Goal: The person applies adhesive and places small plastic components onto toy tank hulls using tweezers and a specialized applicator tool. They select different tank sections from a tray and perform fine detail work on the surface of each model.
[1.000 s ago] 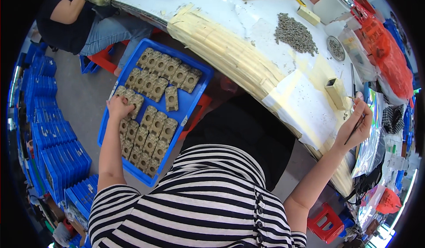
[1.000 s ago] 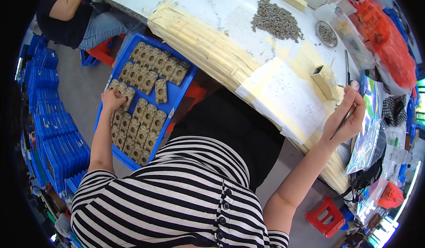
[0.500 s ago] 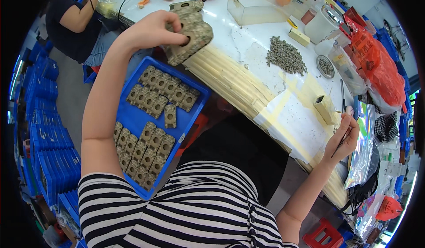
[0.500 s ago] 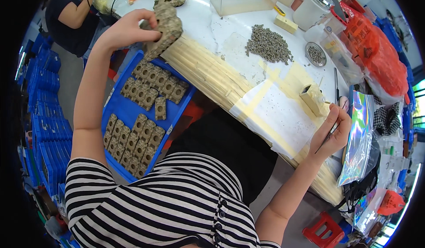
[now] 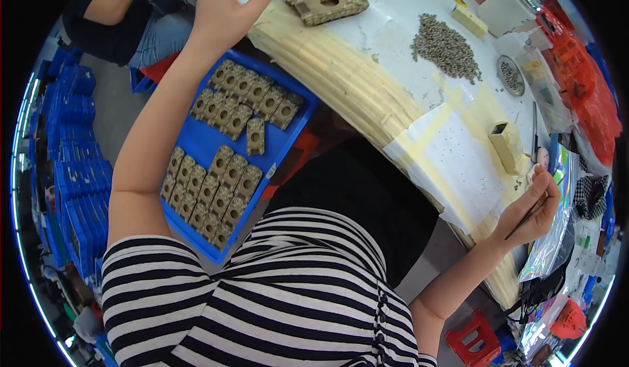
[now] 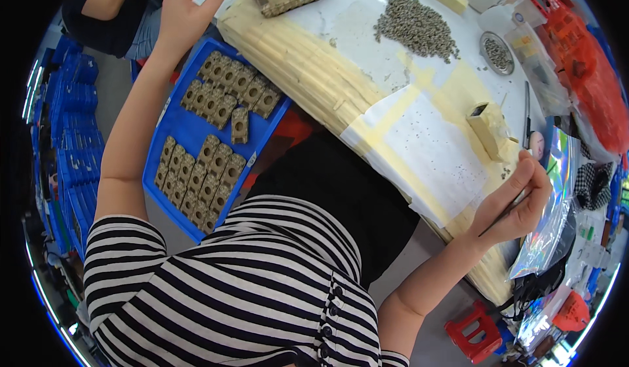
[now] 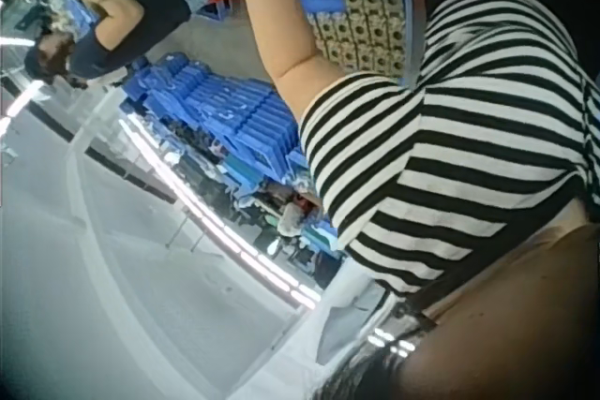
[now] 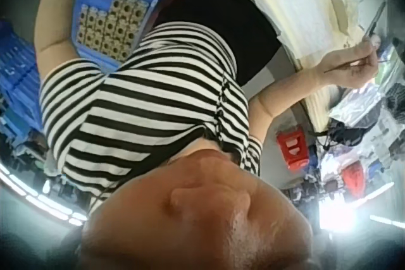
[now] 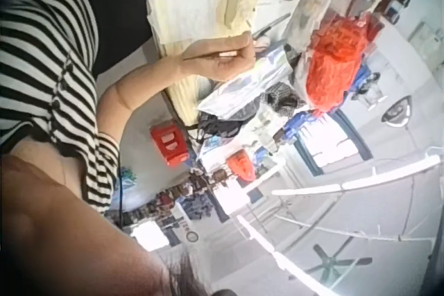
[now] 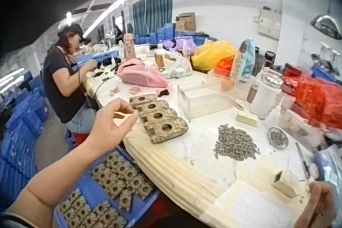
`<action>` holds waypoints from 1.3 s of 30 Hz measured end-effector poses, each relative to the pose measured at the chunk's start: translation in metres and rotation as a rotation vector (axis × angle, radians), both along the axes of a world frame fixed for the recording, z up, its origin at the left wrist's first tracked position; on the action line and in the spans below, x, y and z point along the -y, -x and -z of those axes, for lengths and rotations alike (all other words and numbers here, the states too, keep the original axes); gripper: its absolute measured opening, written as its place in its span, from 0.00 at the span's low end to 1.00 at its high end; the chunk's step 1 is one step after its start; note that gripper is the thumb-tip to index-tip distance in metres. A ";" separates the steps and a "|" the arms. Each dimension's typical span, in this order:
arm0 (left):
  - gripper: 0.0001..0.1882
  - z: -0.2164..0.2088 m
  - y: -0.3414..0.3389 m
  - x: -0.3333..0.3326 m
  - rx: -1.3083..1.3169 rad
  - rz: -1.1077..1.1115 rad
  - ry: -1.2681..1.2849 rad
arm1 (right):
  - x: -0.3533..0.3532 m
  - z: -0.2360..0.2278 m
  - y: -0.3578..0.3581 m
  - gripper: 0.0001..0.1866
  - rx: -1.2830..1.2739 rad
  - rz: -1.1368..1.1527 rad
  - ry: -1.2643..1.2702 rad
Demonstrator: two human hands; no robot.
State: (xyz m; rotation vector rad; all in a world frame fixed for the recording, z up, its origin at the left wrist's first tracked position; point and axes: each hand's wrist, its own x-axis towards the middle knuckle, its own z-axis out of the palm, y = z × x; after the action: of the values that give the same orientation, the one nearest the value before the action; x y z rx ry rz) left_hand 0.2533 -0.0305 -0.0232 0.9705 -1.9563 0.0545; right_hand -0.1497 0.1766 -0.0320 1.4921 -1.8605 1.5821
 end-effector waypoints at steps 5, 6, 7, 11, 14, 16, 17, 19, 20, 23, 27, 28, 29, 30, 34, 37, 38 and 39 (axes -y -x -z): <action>0.10 0.116 -0.079 -0.127 0.180 -0.249 -0.503 | -0.002 0.000 -0.003 0.09 -0.047 -0.004 0.005; 0.13 0.143 -0.098 -0.158 0.266 -0.251 -0.623 | -0.001 0.000 -0.002 0.09 -0.057 -0.013 0.005; 0.17 0.171 -0.114 -0.188 0.340 -0.285 -0.713 | -0.001 0.001 -0.002 0.09 -0.080 -0.037 -0.006; 0.21 0.213 -0.129 -0.247 0.492 -0.306 -0.948 | 0.001 -0.001 -0.004 0.08 -0.088 -0.089 0.012; 0.22 0.221 -0.123 -0.257 0.586 -0.347 -0.851 | 0.001 -0.001 -0.007 0.07 -0.072 -0.065 -0.004; 0.24 0.220 -0.120 -0.261 0.623 -0.390 -0.844 | 0.003 0.000 -0.007 0.06 -0.104 -0.056 -0.016; 0.25 0.218 -0.118 -0.258 0.633 -0.399 -0.869 | 0.003 -0.002 -0.009 0.06 -0.105 -0.031 -0.020; 0.27 0.221 -0.114 -0.256 0.665 -0.441 -0.920 | 0.001 -0.005 -0.010 0.06 -0.131 -0.024 -0.019; 0.27 0.223 -0.111 -0.254 0.687 -0.471 -0.949 | 0.000 -0.005 -0.010 0.06 -0.142 -0.017 -0.016; 0.27 0.226 -0.101 -0.248 0.748 -0.566 -1.004 | -0.001 -0.006 -0.012 0.05 -0.150 -0.024 -0.012; 0.23 0.214 -0.099 -0.235 0.785 -0.564 -1.127 | -0.001 -0.013 -0.017 0.03 -0.217 -0.017 -0.014; 0.23 0.207 -0.103 -0.232 0.761 -0.556 -1.144 | -0.001 -0.014 -0.016 0.03 -0.223 -0.014 -0.025; 0.22 0.199 -0.108 -0.226 0.737 -0.544 -1.158 | -0.001 -0.015 -0.014 0.03 -0.232 -0.032 -0.015; 0.22 0.184 -0.106 -0.219 0.710 -0.534 -1.177 | -0.002 -0.016 -0.014 0.03 -0.230 -0.033 -0.017; 0.18 0.088 -0.104 -0.169 0.325 -0.602 -1.422 | -0.005 -0.017 -0.017 0.03 -0.228 -0.040 -0.020; 0.16 0.031 -0.102 -0.141 0.194 -0.512 -1.132 | -0.003 -0.019 -0.016 0.05 -0.206 -0.068 -0.020; 0.16 0.020 -0.105 -0.133 0.193 -0.433 -0.904 | -0.003 -0.019 -0.013 0.06 -0.178 -0.095 -0.033; 0.16 0.001 -0.098 -0.122 0.168 -0.378 -0.865 | -0.003 -0.020 -0.012 0.07 -0.159 -0.120 -0.050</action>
State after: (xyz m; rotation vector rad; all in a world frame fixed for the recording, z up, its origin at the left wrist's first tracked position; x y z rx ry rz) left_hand 0.3517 0.0910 -0.0237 1.9375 -1.9252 -0.5535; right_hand -0.1379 0.1797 -0.0119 1.7263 -1.7649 1.4291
